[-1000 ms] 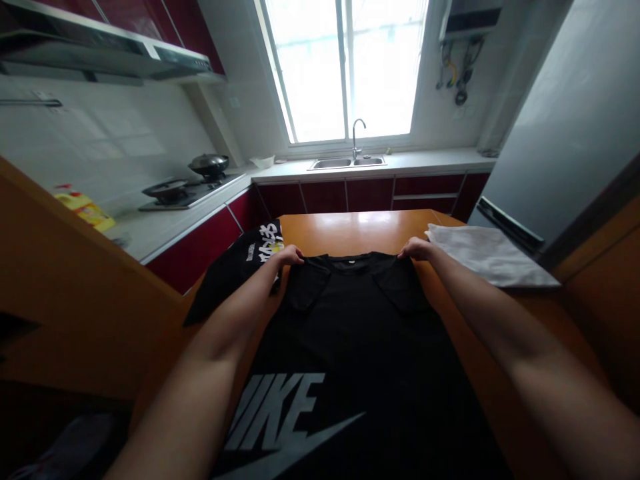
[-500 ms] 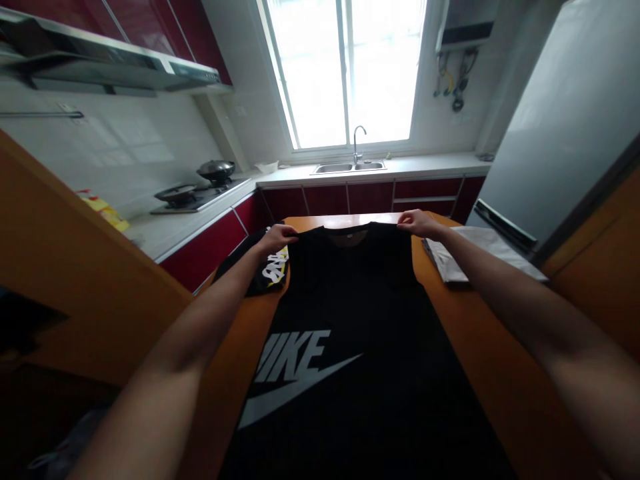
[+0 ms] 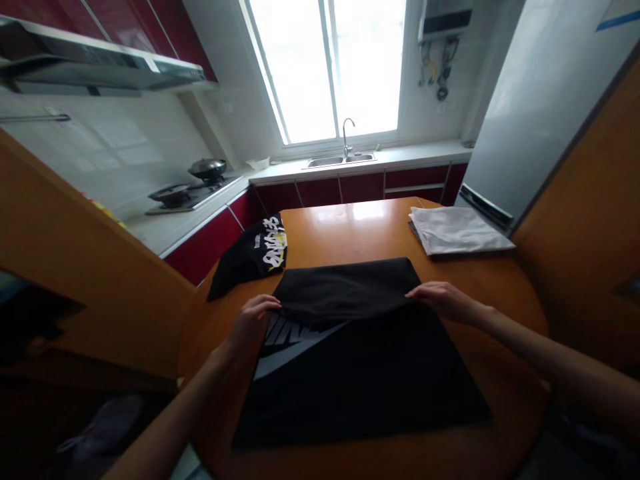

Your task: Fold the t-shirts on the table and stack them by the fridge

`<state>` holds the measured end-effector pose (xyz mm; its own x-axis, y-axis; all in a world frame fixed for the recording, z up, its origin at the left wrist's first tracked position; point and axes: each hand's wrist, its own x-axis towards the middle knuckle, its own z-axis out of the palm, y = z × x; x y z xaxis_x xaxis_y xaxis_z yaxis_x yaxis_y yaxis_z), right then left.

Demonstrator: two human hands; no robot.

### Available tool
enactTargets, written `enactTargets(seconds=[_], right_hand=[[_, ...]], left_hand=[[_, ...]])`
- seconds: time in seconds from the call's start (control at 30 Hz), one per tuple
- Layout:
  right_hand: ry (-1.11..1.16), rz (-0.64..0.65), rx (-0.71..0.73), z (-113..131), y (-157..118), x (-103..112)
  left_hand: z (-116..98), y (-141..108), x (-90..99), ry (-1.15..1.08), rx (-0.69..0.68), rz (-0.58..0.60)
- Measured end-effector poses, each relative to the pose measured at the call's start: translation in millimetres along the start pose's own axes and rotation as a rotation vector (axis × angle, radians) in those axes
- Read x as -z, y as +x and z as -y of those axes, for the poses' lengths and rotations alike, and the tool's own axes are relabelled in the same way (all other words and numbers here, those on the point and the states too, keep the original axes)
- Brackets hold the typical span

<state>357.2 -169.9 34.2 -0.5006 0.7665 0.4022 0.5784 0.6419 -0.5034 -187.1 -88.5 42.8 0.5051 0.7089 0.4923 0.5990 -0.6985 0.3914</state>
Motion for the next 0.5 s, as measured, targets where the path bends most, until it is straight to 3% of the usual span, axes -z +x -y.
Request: enactTargets(seconds=[0.1, 0.23, 0.3, 0.43, 0.5], right_hand=[[-0.029, 0.019, 0.045, 1.5, -23.3, -20.2], [-0.085, 0.019, -0.017, 1.6, -19.9, -17.8], [-0.115, -0.075, -0.202, -3.4, -5.5, -15.9], [-0.100, -0.344, -0.809, -33.0, 44.5, -20.0], [-0.091, -0.373, -0.924, -51.7, 70.4, -22.7]], left_hand=[[2.9, -28.4, -8.8, 0.052, 0.001, 0.091], [-6.6, -21.2, 6.4, -0.007, 0.043, 0.251], [-9.0, -2.2, 10.1, -0.061, 0.159, 0.222], [6.4, 53.7, -8.7, -0.057, 0.597, 0.007], [19.3, 80.2, -23.5, -0.038, 0.765, -0.044]])
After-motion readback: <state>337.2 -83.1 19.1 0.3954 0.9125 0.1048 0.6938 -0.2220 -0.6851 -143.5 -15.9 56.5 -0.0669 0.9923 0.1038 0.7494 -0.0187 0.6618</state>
